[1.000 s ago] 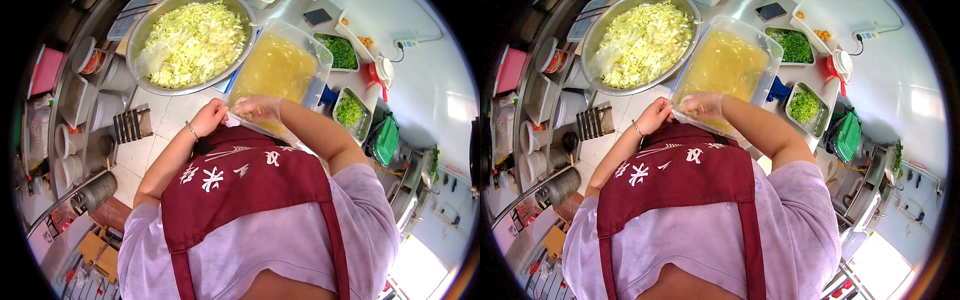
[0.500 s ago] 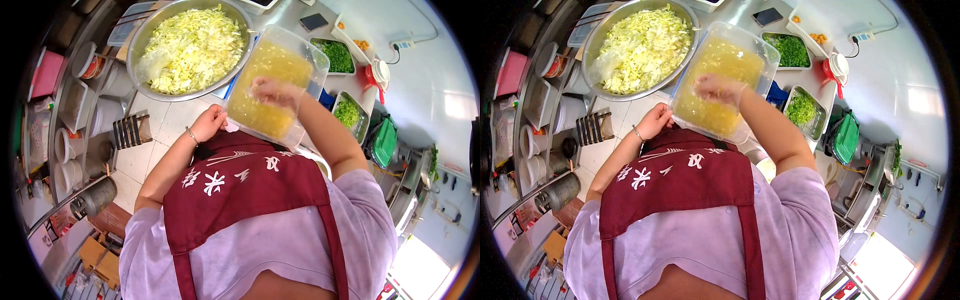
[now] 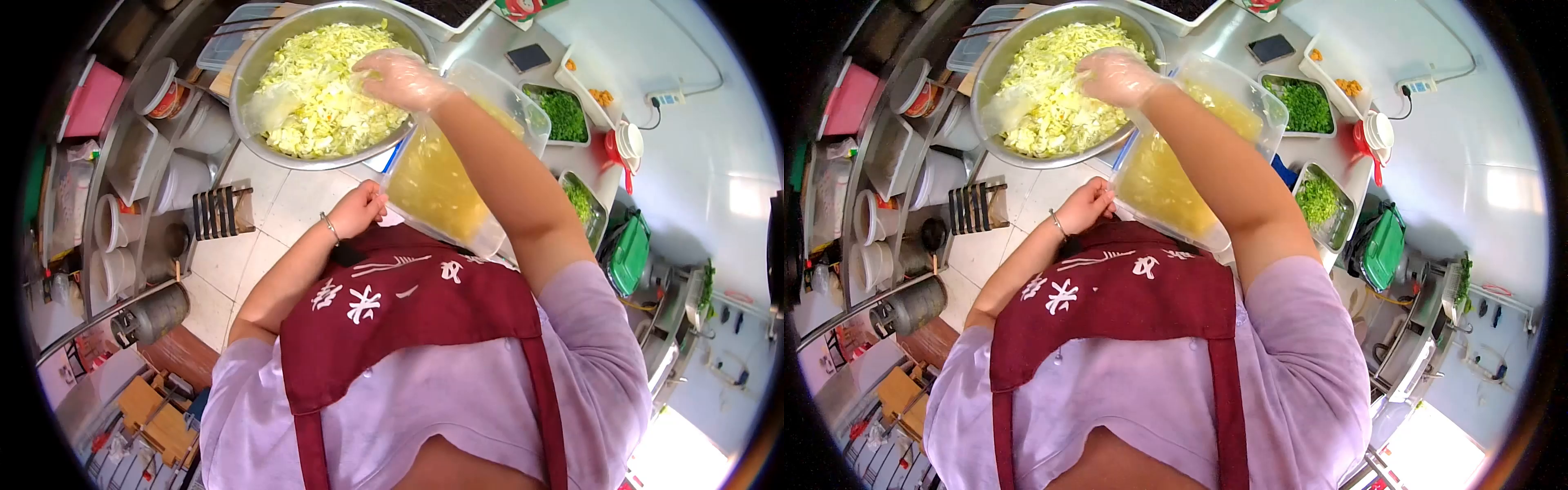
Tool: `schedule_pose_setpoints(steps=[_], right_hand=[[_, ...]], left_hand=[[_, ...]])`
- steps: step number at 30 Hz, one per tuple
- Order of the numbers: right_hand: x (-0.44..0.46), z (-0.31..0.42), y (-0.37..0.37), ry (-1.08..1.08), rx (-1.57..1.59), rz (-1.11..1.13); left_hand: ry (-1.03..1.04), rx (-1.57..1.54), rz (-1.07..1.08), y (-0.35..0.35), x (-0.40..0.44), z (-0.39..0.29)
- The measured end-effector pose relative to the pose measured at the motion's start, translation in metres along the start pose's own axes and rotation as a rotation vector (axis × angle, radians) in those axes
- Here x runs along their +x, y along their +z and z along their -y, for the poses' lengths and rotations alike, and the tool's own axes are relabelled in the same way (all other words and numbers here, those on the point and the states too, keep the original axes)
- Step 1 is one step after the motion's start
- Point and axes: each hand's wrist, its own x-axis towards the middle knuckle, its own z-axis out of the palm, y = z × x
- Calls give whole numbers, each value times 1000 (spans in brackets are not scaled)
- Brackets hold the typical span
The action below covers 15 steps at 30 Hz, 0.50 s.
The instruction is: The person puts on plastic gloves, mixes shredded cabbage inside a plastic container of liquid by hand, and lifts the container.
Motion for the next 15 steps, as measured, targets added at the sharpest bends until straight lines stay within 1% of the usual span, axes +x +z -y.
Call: schedule_pose_setpoints(steps=[1,3,4,5,7,8,10,11,13,15], right_hand=[[2,7,-10,-10,-2,0],[0,17,-25,181,158,12],[0,11,-24,108,138,-28],[2,4,-19,108,137,-26],[2,-5,-11,43,-29,88],[-1,-11,-9,50,-33,80],[-8,-16,-14,-139,148,-49],[-13,-19,-15,-127,152,-44],[-16,-20,-27,54,213,118],[-18,-17,-43,15,214,93]], left_hand=[[5,-1,-9,-3,2,-2],[2,8,2,-1,-1,-2],[18,1,0,0,-1,-3],[18,-1,0,-1,0,-1],[22,-17,5,-1,1,1],[26,-10,12,-2,1,1],[-36,15,-7,0,2,0],[-44,10,4,3,1,1],[-17,-6,20,-2,1,-3],[-9,21,19,-2,4,-2]])
